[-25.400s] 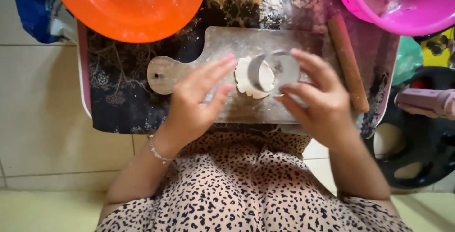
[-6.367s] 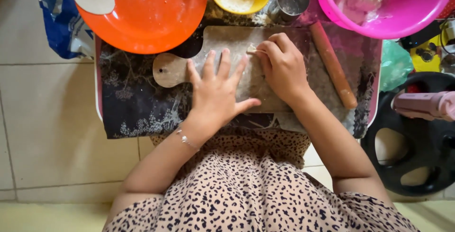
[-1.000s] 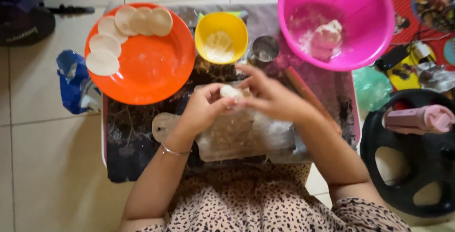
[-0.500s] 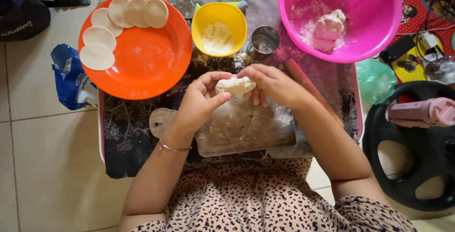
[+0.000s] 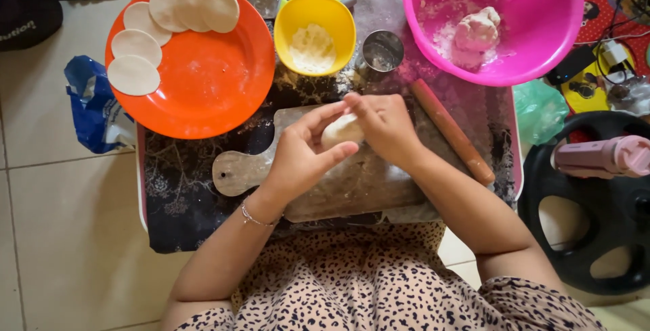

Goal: Rolling out dough with a rolling pin and cutting it into circular shapes using a metal cutter on a board.

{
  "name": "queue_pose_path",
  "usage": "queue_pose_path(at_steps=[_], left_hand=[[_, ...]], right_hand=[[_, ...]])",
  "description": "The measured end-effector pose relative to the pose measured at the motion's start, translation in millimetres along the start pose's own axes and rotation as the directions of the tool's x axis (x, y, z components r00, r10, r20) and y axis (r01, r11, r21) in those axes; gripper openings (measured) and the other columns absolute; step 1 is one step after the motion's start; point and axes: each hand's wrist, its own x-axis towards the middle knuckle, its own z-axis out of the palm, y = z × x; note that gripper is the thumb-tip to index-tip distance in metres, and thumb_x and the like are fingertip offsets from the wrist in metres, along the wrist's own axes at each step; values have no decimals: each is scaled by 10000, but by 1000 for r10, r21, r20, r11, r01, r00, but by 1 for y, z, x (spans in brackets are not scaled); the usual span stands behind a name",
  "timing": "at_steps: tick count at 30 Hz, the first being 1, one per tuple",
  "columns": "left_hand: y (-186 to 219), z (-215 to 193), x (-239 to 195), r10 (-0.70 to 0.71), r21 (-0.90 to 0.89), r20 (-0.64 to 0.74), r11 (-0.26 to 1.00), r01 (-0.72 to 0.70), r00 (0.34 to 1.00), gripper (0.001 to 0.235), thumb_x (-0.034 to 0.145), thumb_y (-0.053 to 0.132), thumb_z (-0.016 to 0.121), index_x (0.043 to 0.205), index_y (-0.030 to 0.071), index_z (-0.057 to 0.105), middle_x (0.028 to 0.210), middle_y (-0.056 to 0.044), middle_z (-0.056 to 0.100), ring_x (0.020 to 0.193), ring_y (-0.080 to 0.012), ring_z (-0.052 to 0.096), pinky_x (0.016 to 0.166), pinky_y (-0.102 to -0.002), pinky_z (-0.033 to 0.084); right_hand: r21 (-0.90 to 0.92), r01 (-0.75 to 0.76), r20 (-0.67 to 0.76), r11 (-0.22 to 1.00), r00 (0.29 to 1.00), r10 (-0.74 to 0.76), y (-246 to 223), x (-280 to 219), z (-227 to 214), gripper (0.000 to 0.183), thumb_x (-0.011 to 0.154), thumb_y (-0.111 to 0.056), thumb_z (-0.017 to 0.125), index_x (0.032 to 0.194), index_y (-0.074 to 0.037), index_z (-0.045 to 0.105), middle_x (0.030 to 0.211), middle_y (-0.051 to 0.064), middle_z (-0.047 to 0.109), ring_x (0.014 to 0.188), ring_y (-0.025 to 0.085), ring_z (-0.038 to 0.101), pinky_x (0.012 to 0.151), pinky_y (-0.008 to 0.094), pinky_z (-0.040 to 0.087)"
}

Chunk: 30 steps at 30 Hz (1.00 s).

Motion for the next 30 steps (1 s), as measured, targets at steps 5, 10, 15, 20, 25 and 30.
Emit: queue_pose_path(at_steps=[5,10,15,20,25,30], left_hand=[[-17,-5,0,-123,92,-82,987,131,989,389,732,189,919,1088,108,782,890,-40,788,778,-39,664,637,-202,599],[-4,-2,-2,-108,63,-64,992,112,992,256,770,122,874,999,65,775,767,-87,770,694,-82,683,610,-247,621],[-16,-4,0,-120,-132,-7,984,118,993,219,784,10,806,982,-40,727,778,-194,748,698,-199,744,641,-343,672],[-35,-10,8,-130,-242,44,961,137,991,242,824,48,787,980,-103,680,802,-246,722,713,-289,757,644,-415,679],[-11,-34,8,-128,-223,-106,969,102,986,328,814,170,815,978,-73,667,773,-239,717,700,-299,765,661,-431,674],[4,-23,21,-121,-366,-154,929,58,981,370,900,221,749,1099,-68,633,849,-227,732,776,-316,779,727,-462,674]], right_hand=[[-62,230,-3,971,973,-231,-15,-6,7,439,1007,-298,694,603,-130,648,508,68,595,479,158,515,501,282,477],[-72,330,43,941,944,-328,-26,-6,-1,475,1007,-216,658,560,-118,530,455,66,482,444,170,451,464,279,400],[35,271,117,962,955,-274,-16,-4,-2,446,973,-183,662,552,-124,526,437,21,420,486,93,388,461,277,372],[-78,279,78,957,959,-273,-9,-3,-1,416,942,-220,698,564,-137,545,420,41,409,434,135,364,446,306,345],[-33,369,-209,929,906,-367,68,22,-43,329,972,-140,632,670,-107,506,486,74,486,412,192,502,432,292,411],[652,-65,103,755,995,-2,31,34,-66,777,977,-743,319,614,-89,530,394,101,496,309,142,523,292,230,377]])
